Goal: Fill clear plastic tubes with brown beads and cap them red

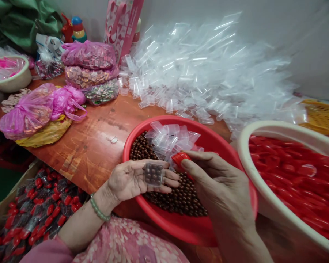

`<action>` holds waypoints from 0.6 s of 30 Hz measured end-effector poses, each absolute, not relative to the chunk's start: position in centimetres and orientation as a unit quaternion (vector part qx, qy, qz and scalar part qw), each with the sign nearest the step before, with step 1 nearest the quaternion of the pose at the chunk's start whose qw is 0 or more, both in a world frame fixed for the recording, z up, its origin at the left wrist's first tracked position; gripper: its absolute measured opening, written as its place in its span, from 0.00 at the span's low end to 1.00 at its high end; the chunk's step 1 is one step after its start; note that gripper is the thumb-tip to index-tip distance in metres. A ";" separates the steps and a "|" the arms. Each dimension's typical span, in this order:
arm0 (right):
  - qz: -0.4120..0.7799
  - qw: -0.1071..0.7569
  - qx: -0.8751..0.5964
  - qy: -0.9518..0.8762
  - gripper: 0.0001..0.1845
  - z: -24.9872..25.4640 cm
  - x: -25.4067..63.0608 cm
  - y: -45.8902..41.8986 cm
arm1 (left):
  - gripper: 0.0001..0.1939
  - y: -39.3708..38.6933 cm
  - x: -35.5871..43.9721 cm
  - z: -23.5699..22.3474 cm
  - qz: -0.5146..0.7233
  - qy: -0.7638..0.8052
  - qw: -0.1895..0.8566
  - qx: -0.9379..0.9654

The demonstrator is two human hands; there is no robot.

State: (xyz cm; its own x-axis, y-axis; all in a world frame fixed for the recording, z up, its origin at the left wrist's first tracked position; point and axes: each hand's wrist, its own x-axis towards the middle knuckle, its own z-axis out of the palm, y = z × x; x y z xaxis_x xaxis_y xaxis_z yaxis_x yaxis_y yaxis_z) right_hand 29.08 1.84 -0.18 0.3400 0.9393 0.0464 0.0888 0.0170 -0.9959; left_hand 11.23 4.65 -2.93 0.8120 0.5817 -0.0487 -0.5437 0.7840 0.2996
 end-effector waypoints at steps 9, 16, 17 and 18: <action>0.369 0.556 -0.586 -0.459 0.08 0.2 28.7 2.5 | 0.24 5.0 11.5 -3.1 0.283 0.069 0.947 0.137; 0.356 0.514 -0.591 -0.509 0.07 0.8 27.9 3.2 | 0.28 4.9 11.6 -3.1 0.279 0.076 0.943 0.165; 0.357 0.509 -0.590 -0.515 0.07 0.9 27.8 3.2 | 0.28 4.8 11.6 -3.1 0.283 0.081 0.940 0.174; 0.360 0.505 -0.588 -0.519 0.07 0.9 27.7 3.2 | 0.27 4.7 11.6 -3.1 0.286 0.088 0.937 0.182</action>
